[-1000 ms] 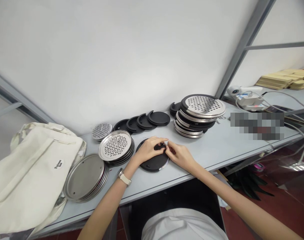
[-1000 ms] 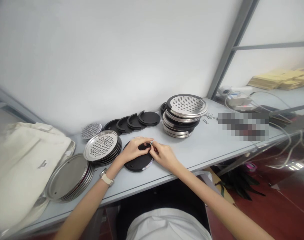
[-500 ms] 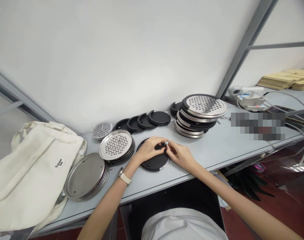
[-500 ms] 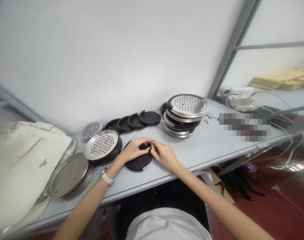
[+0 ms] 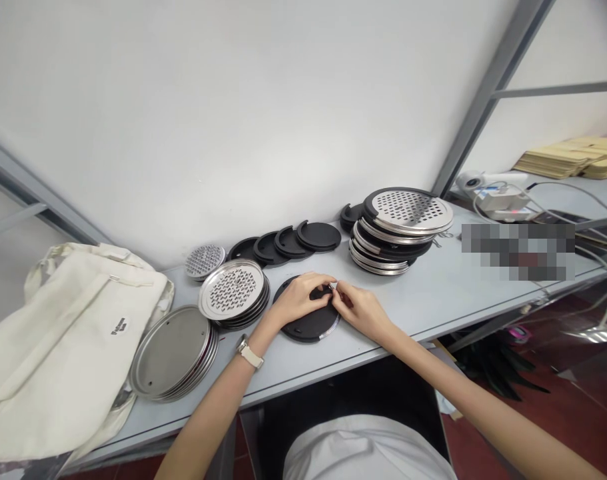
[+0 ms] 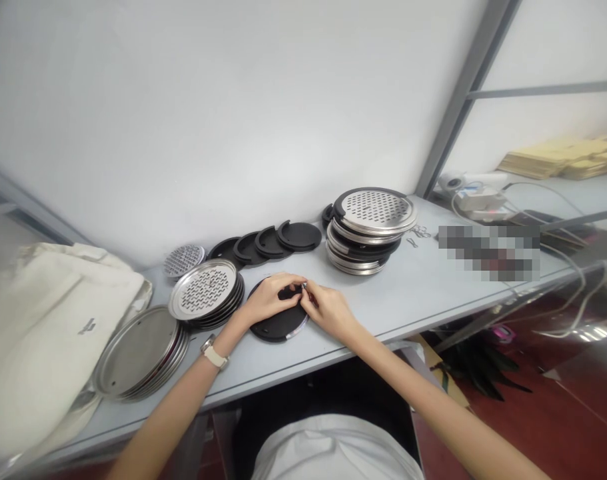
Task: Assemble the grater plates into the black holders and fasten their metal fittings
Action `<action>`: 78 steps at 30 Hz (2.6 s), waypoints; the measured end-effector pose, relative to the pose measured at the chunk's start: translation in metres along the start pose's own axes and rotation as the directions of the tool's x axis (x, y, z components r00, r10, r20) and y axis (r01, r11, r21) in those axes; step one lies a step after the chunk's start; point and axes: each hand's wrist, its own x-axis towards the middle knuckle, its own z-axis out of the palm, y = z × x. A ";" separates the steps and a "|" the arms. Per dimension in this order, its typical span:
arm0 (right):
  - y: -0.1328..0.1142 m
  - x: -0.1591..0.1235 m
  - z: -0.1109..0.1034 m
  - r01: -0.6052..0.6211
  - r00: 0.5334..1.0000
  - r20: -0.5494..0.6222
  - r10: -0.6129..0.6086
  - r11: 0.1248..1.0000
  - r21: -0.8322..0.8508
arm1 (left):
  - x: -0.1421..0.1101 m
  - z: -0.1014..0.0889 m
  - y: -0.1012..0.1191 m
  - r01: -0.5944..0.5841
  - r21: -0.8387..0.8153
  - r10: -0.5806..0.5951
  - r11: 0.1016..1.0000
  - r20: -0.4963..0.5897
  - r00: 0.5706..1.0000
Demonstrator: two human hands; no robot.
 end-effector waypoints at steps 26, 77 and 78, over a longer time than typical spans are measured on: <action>0.001 0.002 0.002 0.003 0.999 0.042 0.001 0.994 -0.113 | 0.001 -0.001 0.001 -0.002 0.049 0.002 0.999 0.004 1.000; 0.002 0.002 0.003 0.027 0.998 0.060 -0.021 0.995 -0.096 | 0.002 0.003 -0.005 0.120 -0.182 -0.133 0.976 -0.057 0.989; 0.002 0.002 0.003 0.028 0.998 0.059 -0.023 0.995 -0.093 | 0.002 0.003 -0.005 0.120 -0.182 -0.132 0.976 -0.058 0.990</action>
